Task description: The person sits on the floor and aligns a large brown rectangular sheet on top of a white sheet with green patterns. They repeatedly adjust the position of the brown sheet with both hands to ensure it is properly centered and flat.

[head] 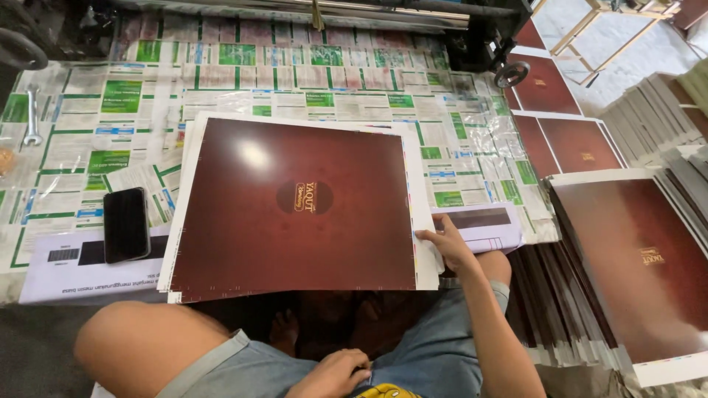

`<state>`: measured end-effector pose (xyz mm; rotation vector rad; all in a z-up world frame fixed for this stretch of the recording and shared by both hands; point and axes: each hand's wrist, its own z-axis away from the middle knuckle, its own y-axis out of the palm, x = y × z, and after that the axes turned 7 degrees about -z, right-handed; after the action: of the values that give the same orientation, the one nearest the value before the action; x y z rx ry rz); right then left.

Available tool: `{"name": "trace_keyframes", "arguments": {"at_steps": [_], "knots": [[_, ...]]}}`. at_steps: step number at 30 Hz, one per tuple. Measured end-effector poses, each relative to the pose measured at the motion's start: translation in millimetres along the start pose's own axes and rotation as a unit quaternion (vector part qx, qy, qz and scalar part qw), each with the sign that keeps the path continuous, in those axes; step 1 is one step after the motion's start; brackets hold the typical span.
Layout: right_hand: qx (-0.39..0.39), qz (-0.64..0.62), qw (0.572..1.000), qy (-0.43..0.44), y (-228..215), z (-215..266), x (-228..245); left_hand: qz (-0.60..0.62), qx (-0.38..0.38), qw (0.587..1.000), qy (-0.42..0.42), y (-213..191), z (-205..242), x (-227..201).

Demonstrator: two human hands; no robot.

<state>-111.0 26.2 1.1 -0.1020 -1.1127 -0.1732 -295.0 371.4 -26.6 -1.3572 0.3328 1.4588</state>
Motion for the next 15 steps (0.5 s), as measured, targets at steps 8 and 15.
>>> {"name": "trace_keyframes", "arguments": {"at_steps": [8, 15], "knots": [[-0.042, 0.196, 0.980, 0.000, 6, 1, 39, -0.004, 0.212, 0.972, -0.099, -29, -29, -25], [-0.047, 0.371, 0.923, -0.090, -2, -34, 33, 0.055, 0.127, 0.957, -0.254, -10, -22, 13]]}}
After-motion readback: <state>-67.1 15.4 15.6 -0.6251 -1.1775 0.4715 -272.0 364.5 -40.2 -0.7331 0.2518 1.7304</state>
